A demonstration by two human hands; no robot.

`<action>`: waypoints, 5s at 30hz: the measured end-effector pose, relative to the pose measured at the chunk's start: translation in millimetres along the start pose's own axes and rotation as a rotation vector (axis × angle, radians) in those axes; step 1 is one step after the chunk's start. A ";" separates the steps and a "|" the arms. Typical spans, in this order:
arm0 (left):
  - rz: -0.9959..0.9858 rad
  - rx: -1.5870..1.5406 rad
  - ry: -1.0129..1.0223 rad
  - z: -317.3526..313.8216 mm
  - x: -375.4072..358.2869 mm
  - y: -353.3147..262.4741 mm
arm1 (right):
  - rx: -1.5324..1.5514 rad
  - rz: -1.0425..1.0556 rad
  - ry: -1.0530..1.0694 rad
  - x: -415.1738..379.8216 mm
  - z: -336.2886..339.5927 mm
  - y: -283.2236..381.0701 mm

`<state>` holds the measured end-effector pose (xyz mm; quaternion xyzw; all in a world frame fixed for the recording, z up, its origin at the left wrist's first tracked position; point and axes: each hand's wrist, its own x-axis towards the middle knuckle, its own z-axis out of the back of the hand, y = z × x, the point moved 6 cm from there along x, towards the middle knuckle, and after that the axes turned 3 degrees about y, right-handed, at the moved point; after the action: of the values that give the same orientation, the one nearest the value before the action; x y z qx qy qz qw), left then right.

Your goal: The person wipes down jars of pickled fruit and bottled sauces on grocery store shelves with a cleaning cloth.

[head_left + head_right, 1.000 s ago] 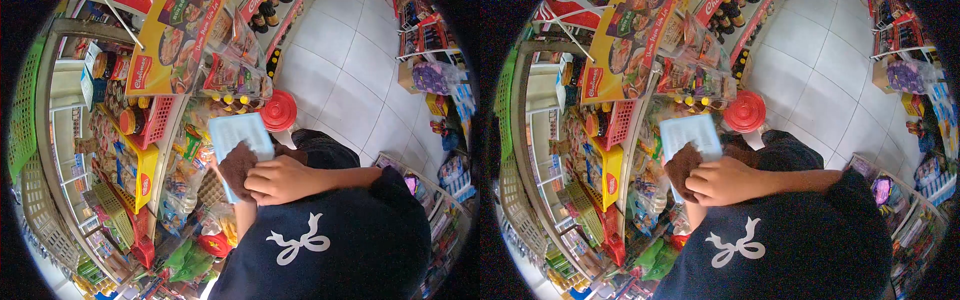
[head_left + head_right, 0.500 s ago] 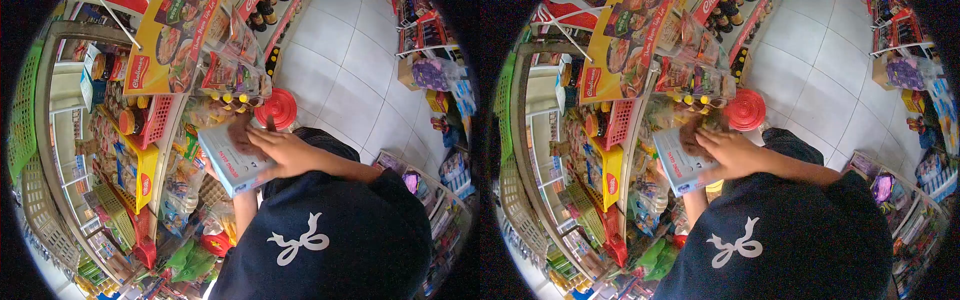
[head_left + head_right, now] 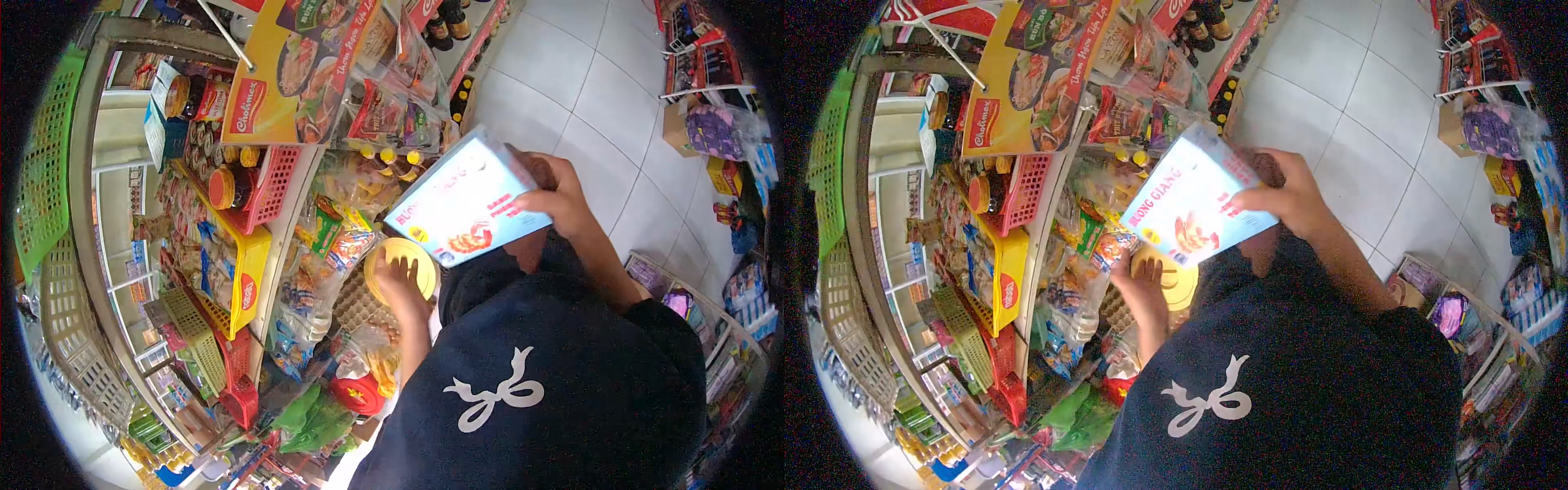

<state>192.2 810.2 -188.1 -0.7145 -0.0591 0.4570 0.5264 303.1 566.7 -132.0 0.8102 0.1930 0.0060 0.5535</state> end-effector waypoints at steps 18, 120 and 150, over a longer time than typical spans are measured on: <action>0.039 -0.145 0.608 -49.5 -13.3 10.0 | -0.754 0.092 0.111 66.9 14.6 -49.0; -1.465 1.021 -1.238 283.2 -159.9 -438.1 | -0.728 -0.092 1.652 -115.8 -305.7 -269.2; -1.563 0.542 -1.647 370.3 -102.2 -440.3 | -0.031 -1.014 0.504 -56.1 -210.5 -279.9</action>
<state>43.2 1204.1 216.9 0.1648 -0.7074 0.3315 0.6022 118.4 824.6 -290.6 0.5813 0.6841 -0.0644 0.4358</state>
